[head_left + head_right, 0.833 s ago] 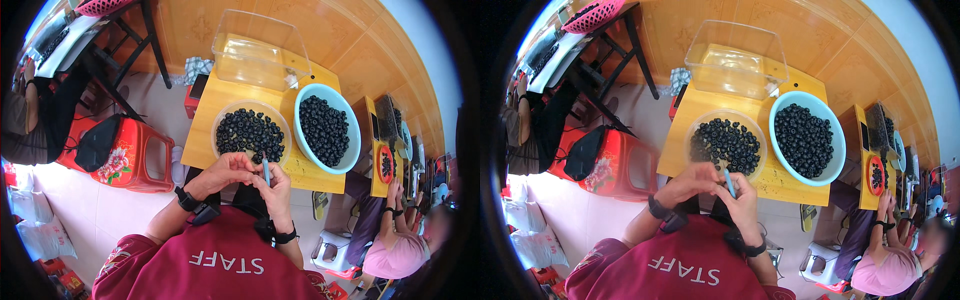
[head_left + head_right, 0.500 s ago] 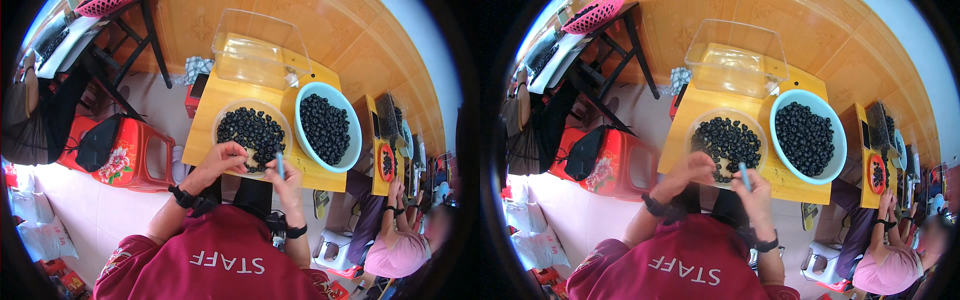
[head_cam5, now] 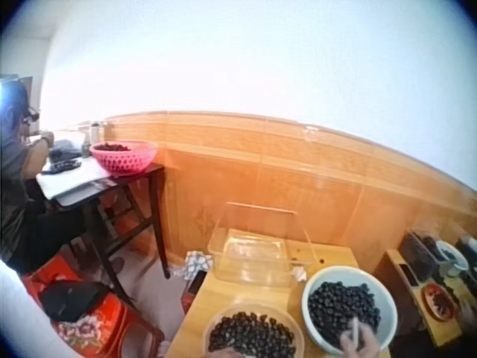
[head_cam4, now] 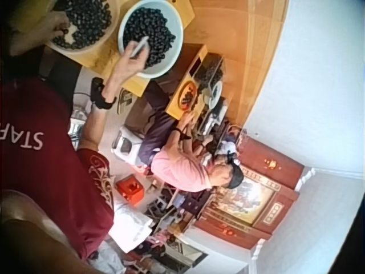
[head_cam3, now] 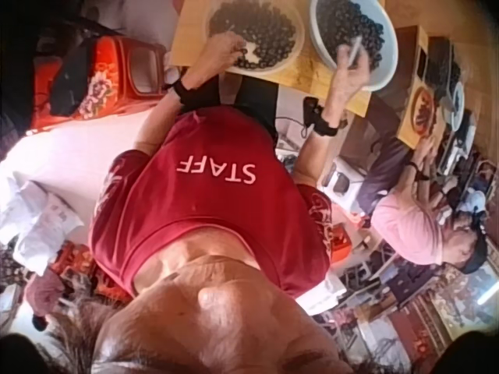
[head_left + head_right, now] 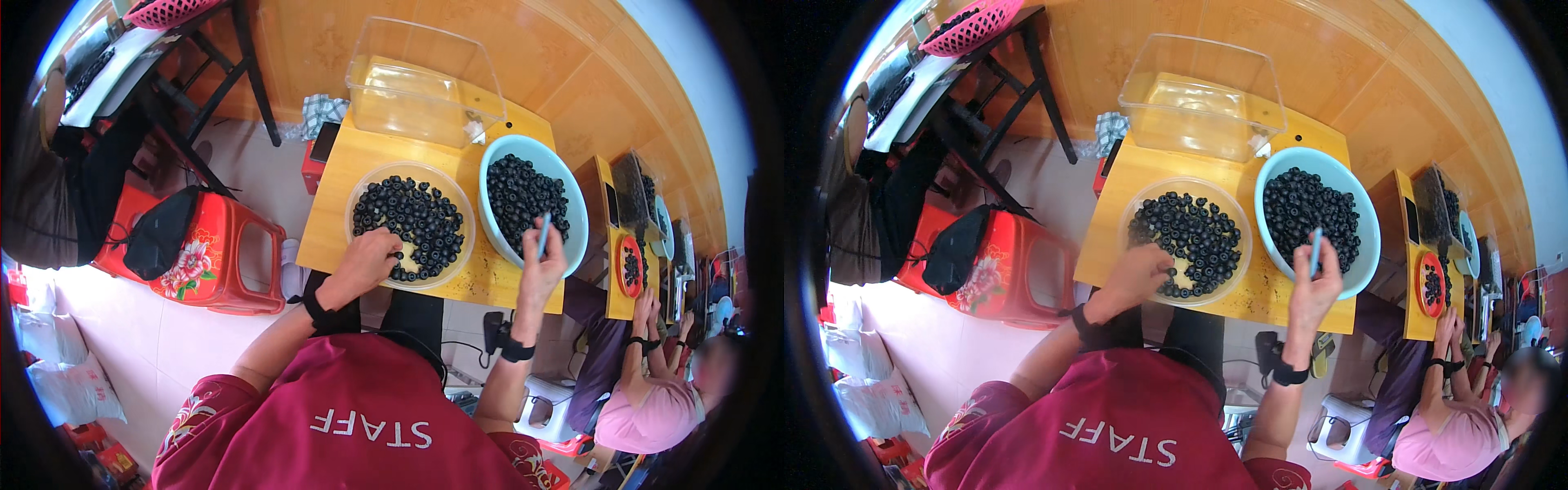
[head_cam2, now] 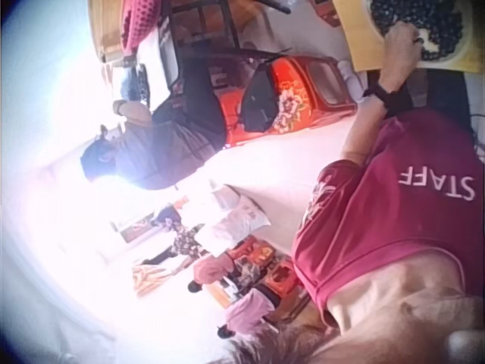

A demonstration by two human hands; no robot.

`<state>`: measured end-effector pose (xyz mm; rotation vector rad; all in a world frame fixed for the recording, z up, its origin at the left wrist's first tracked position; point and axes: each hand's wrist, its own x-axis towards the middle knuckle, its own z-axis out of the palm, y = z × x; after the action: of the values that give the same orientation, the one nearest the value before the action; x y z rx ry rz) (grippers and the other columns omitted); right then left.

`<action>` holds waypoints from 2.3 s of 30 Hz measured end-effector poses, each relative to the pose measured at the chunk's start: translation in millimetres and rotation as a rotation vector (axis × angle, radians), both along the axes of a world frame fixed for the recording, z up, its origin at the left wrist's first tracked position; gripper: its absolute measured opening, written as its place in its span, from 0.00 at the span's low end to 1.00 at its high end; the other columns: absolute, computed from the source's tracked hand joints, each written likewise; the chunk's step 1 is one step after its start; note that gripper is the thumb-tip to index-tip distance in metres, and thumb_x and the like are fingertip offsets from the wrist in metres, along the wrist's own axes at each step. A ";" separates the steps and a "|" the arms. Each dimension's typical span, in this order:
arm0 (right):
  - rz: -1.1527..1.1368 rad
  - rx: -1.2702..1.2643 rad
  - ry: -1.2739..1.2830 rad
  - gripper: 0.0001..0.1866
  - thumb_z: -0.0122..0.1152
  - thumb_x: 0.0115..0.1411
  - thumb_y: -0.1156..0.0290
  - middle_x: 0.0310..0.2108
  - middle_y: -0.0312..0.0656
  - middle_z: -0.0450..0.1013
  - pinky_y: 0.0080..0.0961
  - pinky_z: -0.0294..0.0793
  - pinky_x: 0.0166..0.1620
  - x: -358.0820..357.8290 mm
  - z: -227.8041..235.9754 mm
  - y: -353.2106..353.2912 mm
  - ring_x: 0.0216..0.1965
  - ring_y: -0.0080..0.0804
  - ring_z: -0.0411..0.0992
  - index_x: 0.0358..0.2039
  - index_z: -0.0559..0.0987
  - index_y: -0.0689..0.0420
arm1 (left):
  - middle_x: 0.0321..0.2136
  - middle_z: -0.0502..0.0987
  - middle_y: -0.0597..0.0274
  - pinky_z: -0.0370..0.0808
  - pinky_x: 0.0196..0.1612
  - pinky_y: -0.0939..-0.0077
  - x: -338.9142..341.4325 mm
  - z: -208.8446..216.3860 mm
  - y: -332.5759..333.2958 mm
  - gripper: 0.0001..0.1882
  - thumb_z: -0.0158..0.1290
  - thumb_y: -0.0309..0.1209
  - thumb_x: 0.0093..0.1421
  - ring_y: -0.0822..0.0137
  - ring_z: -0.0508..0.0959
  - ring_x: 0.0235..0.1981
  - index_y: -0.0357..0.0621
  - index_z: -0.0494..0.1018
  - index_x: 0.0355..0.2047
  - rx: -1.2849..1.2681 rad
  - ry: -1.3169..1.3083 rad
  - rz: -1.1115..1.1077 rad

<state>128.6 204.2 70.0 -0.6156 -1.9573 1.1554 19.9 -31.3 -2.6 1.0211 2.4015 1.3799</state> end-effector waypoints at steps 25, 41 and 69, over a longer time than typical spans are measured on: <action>0.186 0.071 -0.258 0.09 0.58 0.52 0.77 0.22 0.44 0.70 0.25 0.66 0.28 12.5 -32.4 -74.2 0.23 0.32 0.69 0.35 0.77 0.64 | 0.32 0.74 0.62 0.78 0.37 0.78 -24.0 26.3 -10.9 0.08 0.48 0.24 0.58 0.67 0.79 0.32 0.37 0.70 0.38 0.597 -1.082 -0.022; 0.485 0.252 -0.171 0.10 0.57 0.54 0.73 0.17 0.38 0.65 0.21 0.56 0.19 -3.4 -6.4 -115.1 0.14 0.23 0.59 0.36 0.77 0.62 | 0.31 0.75 0.63 0.76 0.38 0.81 -7.4 17.3 -19.8 0.08 0.51 0.24 0.57 0.73 0.77 0.32 0.40 0.71 0.38 0.896 -1.348 -0.229; 0.343 0.274 -0.171 0.09 0.56 0.55 0.72 0.23 0.49 0.73 0.27 0.68 0.25 -4.5 -23.8 -78.5 0.21 0.37 0.72 0.35 0.78 0.63 | 0.30 0.76 0.60 0.75 0.36 0.80 -3.5 45.5 -33.1 0.07 0.57 0.25 0.52 0.71 0.77 0.29 0.41 0.70 0.31 0.839 -1.296 -0.370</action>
<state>124.1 125.7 46.2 -0.2450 -2.3832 1.0305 16.4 -64.4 42.9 0.3434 0.6820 1.9865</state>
